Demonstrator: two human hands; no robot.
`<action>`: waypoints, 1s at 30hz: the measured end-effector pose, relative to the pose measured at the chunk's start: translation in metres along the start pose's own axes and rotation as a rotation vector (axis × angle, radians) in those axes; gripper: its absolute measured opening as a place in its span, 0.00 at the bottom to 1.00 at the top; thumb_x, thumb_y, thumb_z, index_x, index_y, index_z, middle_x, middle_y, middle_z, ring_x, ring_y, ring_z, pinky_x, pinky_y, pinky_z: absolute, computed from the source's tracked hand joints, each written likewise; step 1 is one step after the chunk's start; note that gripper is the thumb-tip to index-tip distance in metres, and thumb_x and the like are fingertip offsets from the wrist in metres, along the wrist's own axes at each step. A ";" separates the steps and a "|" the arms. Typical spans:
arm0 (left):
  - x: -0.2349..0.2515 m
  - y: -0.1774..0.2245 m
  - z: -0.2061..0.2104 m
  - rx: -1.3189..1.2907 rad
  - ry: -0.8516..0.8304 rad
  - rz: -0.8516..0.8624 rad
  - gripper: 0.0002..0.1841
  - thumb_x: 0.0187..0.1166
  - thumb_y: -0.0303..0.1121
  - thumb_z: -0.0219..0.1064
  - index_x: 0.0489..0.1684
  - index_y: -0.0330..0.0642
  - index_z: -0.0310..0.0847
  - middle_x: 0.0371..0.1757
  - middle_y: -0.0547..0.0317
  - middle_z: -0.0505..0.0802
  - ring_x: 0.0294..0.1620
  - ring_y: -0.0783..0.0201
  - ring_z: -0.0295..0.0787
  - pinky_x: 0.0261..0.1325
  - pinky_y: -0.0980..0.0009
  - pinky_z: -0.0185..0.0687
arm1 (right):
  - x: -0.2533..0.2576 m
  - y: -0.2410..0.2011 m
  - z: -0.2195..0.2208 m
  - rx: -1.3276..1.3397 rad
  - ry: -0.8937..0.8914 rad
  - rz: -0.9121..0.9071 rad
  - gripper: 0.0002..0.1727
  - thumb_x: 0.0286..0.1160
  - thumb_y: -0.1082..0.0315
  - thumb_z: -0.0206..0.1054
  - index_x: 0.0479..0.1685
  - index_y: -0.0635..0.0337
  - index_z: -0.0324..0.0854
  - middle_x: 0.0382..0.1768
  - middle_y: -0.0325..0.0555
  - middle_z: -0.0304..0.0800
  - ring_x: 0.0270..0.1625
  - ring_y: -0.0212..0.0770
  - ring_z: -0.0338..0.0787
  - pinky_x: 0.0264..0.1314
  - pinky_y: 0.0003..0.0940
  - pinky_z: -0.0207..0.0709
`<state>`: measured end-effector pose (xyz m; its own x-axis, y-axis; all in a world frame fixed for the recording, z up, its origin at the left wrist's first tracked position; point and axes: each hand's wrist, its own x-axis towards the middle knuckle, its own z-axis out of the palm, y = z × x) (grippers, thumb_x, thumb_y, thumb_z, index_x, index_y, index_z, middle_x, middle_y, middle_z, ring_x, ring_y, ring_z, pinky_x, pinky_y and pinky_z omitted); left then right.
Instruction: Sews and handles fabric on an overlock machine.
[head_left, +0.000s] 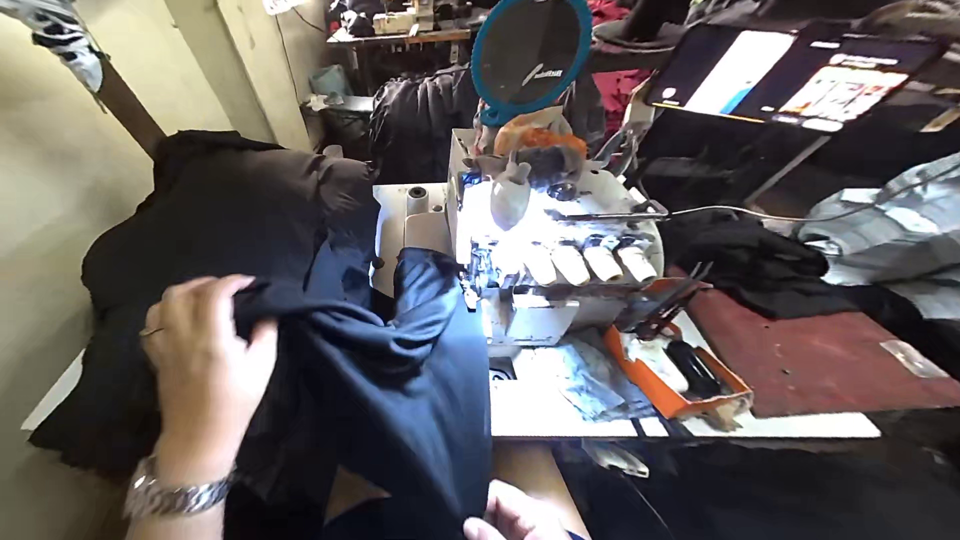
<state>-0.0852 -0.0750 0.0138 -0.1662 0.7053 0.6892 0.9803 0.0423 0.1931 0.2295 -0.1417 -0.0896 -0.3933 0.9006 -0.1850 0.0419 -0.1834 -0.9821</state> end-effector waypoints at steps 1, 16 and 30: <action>0.010 0.012 0.011 -0.028 -0.066 -0.023 0.20 0.77 0.30 0.69 0.64 0.27 0.81 0.66 0.20 0.81 0.69 0.18 0.74 0.66 0.22 0.66 | 0.008 -0.003 -0.001 0.006 0.020 -0.012 0.02 0.74 0.76 0.67 0.35 0.64 0.83 0.30 0.37 0.90 0.32 0.29 0.91 0.40 0.31 0.89; -0.001 0.126 0.117 -0.248 -0.387 0.183 0.20 0.85 0.42 0.57 0.63 0.46 0.91 0.68 0.58 0.92 0.74 0.57 0.86 0.76 0.52 0.78 | 0.117 -0.041 -0.034 -0.479 0.420 -0.516 0.12 0.72 0.68 0.65 0.49 0.57 0.91 0.34 0.34 0.92 0.30 0.18 0.85 0.34 0.13 0.80; 0.050 0.114 0.146 -0.462 -0.278 -0.094 0.09 0.84 0.29 0.64 0.50 0.33 0.87 0.51 0.45 0.92 0.54 0.49 0.90 0.60 0.49 0.84 | 0.120 -0.056 -0.030 -0.669 0.497 -0.539 0.13 0.74 0.64 0.62 0.39 0.52 0.94 0.33 0.34 0.93 0.32 0.20 0.86 0.36 0.16 0.81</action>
<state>0.0340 0.0687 -0.0319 -0.1552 0.8766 0.4556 0.8032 -0.1566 0.5748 0.2077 -0.0112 -0.0574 -0.0884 0.8890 0.4493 0.5406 0.4217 -0.7280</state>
